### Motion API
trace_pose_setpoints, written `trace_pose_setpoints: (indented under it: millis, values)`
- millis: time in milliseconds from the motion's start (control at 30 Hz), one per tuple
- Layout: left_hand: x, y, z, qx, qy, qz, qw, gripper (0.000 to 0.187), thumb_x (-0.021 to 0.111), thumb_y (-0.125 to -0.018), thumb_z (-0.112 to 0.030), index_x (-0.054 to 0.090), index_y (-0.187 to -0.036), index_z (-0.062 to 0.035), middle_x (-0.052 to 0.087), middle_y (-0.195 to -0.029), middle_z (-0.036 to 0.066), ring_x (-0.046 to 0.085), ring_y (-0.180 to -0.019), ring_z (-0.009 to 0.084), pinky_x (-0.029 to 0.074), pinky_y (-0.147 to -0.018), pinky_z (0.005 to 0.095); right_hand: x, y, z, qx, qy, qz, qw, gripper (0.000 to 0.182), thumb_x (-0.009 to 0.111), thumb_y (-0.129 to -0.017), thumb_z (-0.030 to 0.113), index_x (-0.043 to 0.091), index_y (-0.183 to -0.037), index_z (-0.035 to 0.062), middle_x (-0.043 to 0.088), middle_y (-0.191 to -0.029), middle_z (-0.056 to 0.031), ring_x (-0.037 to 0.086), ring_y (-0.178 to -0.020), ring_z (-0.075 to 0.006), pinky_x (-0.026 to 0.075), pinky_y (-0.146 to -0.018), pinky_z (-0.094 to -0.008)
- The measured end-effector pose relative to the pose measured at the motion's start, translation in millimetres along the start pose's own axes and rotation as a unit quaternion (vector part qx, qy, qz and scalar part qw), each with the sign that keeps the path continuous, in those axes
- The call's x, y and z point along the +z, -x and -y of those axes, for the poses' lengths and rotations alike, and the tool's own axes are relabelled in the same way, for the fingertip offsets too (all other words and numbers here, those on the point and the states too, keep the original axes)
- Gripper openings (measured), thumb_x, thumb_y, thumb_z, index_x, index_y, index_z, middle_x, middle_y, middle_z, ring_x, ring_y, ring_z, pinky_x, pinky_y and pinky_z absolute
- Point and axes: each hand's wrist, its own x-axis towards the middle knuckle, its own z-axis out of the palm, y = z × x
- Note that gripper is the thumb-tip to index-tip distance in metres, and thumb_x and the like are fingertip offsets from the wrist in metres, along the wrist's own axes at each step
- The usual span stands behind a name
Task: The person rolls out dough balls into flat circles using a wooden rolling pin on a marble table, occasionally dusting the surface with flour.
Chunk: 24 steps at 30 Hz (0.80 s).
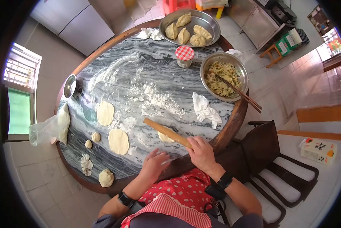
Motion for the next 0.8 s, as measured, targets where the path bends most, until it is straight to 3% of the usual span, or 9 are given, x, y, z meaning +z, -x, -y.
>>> trace_pose_setpoints:
  millis: [33,67,100,133,200,300,400,667,800]
  values:
    - [-17.3,-5.6,-0.3,-0.002,-0.002,-0.003,1.000,0.063,0.061,-0.097,-0.013,0.029,-0.151,-0.0044,0.049,-0.144,0.013,0.054,-0.127,0.0278,0.045,-0.103,0.0476,5.4,1.9,-4.4,-0.022,0.014,0.017,1.000,0.041,0.074,-0.080,0.010,0.060,-0.118,0.0028,0.058,-0.109,-0.0111,0.060,-0.099,-0.0313,0.050,-0.081,-0.0399]
    - [-38.7,-16.8,0.3,0.167,-0.182,0.010,0.969,0.067,0.064,-0.096,-0.016,0.030,-0.151,-0.0028,0.045,-0.147,0.016,0.050,-0.130,0.0307,0.041,-0.106,0.0497,10.1,3.2,-9.6,-0.019,0.012,0.019,1.000,0.041,0.074,-0.080,0.010,0.060,-0.118,0.0028,0.058,-0.109,-0.0111,0.060,-0.099,-0.0313,0.050,-0.081,-0.0399]
    - [-48.9,-23.8,0.0,0.327,-0.351,0.024,0.877,0.071,0.067,-0.094,-0.018,0.030,-0.152,-0.0012,0.041,-0.150,0.019,0.047,-0.134,0.0336,0.037,-0.110,0.0518,13.8,2.8,-15.2,-0.034,0.039,0.035,0.998,0.042,0.075,-0.080,0.010,0.061,-0.119,0.0038,0.058,-0.109,-0.0102,0.059,-0.100,-0.0305,0.048,-0.083,-0.0399]
    - [-41.6,-27.3,-8.6,0.324,-0.353,0.024,0.878,0.071,0.067,-0.094,-0.018,0.030,-0.152,-0.0012,0.041,-0.150,0.019,0.047,-0.134,0.0336,0.037,-0.110,0.0518,16.8,2.9,-18.7,-0.047,0.066,0.052,0.995,0.043,0.075,-0.080,0.010,0.061,-0.120,0.0047,0.057,-0.109,-0.0093,0.058,-0.101,-0.0298,0.047,-0.085,-0.0398]
    - [-17.6,-43.5,-33.2,0.504,-0.690,-0.091,0.511,0.080,0.069,-0.093,-0.035,0.030,-0.152,0.0015,0.028,-0.157,0.026,0.029,-0.145,0.0431,0.022,-0.115,0.0609,19.0,3.1,-22.3,-0.041,0.081,0.064,0.994,0.046,0.074,-0.081,0.011,0.060,-0.124,0.0056,0.056,-0.114,-0.0098,0.057,-0.106,-0.0297,0.045,-0.089,-0.0409]
    - [-3.6,-73.4,-37.4,0.493,-0.708,-0.023,0.506,0.092,0.061,-0.092,-0.056,0.026,-0.154,0.0020,0.019,-0.160,0.029,0.010,-0.149,0.0506,0.006,-0.115,0.0683,14.9,-2.0,-19.2,-0.046,0.132,0.056,0.989,0.052,0.073,-0.083,0.016,0.058,-0.132,0.0070,0.053,-0.127,-0.0116,0.051,-0.118,-0.0305,0.041,-0.096,-0.0444]
    - [9.4,-91.8,-48.3,0.497,-0.710,-0.031,0.498,0.105,0.055,-0.087,-0.071,0.023,-0.156,0.0012,0.014,-0.163,0.028,0.005,-0.148,0.0542,0.002,-0.112,0.0733,17.9,-24.7,-26.4,-0.055,0.191,0.022,0.980,0.057,0.071,-0.086,0.021,0.054,-0.138,0.0081,0.045,-0.142,-0.0148,0.044,-0.129,-0.0330,0.037,-0.101,-0.0493]
    - [11.0,-98.0,-51.4,0.493,-0.717,-0.027,0.491,0.116,0.050,-0.080,-0.083,0.026,-0.155,0.0016,0.012,-0.162,0.031,0.004,-0.148,0.0547,0.000,-0.110,0.0742,25.8,-31.2,-38.0,-0.023,0.230,0.043,0.972,0.063,0.063,-0.094,0.033,0.042,-0.149,0.0129,0.028,-0.157,-0.0192,0.025,-0.146,-0.0420,0.019,-0.115,-0.0657]
    - [34.4,-105.1,-78.8,0.476,-0.719,-0.022,0.505,0.118,0.053,-0.079,-0.083,0.025,-0.155,0.0021,0.010,-0.162,0.032,0.002,-0.149,0.0547,0.000,-0.111,0.0734,15.8,-64.9,-44.9,-0.022,0.237,0.046,0.970,0.063,0.064,-0.094,0.035,0.042,-0.149,0.0122,0.026,-0.158,-0.0187,0.021,-0.148,-0.0413,0.017,-0.116,-0.0667]
